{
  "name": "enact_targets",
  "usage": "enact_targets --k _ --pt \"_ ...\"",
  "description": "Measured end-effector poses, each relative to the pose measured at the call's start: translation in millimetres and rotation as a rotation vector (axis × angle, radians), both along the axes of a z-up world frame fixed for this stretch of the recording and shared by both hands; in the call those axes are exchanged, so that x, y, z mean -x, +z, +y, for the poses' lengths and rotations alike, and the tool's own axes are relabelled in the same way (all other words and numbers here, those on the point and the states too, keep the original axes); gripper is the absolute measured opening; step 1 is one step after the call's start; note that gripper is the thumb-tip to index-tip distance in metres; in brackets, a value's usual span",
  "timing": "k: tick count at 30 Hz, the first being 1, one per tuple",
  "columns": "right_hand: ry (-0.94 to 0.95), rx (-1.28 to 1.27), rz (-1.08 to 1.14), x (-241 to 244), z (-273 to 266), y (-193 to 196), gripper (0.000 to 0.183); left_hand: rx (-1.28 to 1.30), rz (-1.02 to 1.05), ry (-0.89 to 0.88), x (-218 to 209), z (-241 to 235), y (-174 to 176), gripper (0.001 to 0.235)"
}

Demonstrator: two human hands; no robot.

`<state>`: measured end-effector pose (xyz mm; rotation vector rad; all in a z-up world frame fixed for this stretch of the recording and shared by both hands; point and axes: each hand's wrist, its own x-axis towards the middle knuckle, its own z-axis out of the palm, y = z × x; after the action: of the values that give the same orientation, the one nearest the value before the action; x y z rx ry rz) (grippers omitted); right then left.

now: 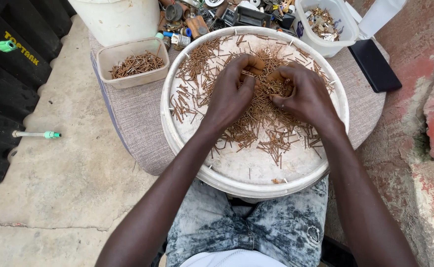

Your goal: The person is sorting through a large pile of small metal pins on a white lid, picking up handfuls to inspect them and placing selected ones into a separate plastic container.

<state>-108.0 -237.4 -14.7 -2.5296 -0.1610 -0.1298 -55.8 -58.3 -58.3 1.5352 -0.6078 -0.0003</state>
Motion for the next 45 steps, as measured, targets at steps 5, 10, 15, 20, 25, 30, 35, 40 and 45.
enact_targets --k 5,10,15,20,25,30,35,40,45 --pt "0.025 -0.335 0.113 6 -14 13 0.035 0.224 0.368 0.091 28 -11 12 0.036" --pt "-0.016 -0.726 0.189 1 -36 6 0.034 0.424 0.646 0.103 30 -21 21 0.044" --pt "-0.044 -0.853 0.225 -9 -31 22 0.033 0.747 0.836 0.077 4 -53 9 0.043" --pt "-0.018 -0.754 0.274 -7 -1 59 0.029 0.965 1.083 -0.017 -7 -76 2 0.054" --pt "0.122 -0.353 -0.009 -8 5 69 0.015 1.229 1.288 0.149 -10 -79 -4 0.075" --pt "0.113 -0.312 -0.046 -12 -5 63 0.008 1.111 1.171 0.131 -14 -71 8 0.04" --pt "0.122 -0.203 -0.1 -21 -6 46 0.026 0.977 1.118 0.022 -47 -77 -36 0.053" --pt "0.116 -0.179 -0.117 -40 -4 26 0.021 1.063 0.882 -0.437 -92 -85 -102 0.051" --pt "0.21 -0.312 -0.122 -62 -3 18 0.019 1.039 1.038 -0.323 -103 -92 -110 0.045"
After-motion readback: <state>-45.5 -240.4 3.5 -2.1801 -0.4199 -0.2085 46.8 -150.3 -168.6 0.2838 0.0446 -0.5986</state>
